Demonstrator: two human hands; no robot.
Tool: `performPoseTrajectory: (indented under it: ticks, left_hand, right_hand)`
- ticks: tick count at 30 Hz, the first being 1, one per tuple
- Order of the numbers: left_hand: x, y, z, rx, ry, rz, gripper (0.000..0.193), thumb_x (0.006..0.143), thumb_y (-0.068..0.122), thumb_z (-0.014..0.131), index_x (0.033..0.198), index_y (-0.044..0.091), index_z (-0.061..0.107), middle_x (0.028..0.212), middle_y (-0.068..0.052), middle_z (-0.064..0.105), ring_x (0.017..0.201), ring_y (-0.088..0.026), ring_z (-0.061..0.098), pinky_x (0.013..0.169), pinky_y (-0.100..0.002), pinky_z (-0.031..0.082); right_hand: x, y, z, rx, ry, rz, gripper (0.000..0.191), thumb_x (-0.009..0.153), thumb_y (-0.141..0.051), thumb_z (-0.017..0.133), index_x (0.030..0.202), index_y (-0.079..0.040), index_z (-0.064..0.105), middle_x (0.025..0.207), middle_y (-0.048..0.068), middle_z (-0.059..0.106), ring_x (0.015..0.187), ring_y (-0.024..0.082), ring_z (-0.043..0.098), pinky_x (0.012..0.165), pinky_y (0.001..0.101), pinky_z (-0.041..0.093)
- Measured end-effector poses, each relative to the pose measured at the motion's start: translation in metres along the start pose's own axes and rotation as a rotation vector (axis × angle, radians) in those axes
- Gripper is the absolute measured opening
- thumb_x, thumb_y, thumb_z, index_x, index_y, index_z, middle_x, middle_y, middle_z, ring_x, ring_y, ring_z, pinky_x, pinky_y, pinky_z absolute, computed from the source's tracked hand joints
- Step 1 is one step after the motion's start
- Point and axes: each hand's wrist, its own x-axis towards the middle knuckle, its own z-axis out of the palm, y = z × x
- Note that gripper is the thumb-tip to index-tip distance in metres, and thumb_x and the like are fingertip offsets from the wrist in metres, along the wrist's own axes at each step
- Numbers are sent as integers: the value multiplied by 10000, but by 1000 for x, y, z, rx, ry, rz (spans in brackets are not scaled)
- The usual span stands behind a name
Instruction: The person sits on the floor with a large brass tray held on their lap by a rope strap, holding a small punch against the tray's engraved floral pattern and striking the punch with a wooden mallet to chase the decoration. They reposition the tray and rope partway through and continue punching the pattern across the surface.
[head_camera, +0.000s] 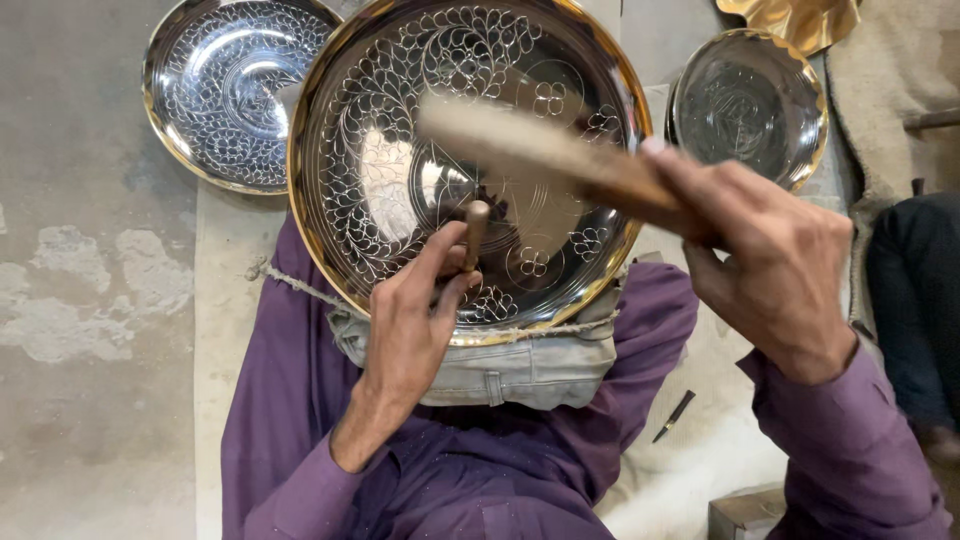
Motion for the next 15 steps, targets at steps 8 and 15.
performPoseTrajectory:
  ticks: [8,15]
  left_hand:
    - [-9,-4,7,-52,88,-88,495,959,46,709,1403,119,504,1086,-139,772,1006,-251,789,786,-383,691]
    - [-12,-4,8,-104,123,-97,509,962,50,709,1389,101,436,1048,-114,747,1004,-241,786,783,-346,673]
  right_hand:
    - [17,-23,-26,-409,-125,-73,647,964,-71,689,1519,-358,520,807,-31,651,619,128,624,545,297,528]
    - [29,-33,-42,-174,140,-186,690,797,-99,803,1446,-238,613,1081,96,646,853,219,649,675,338,572]
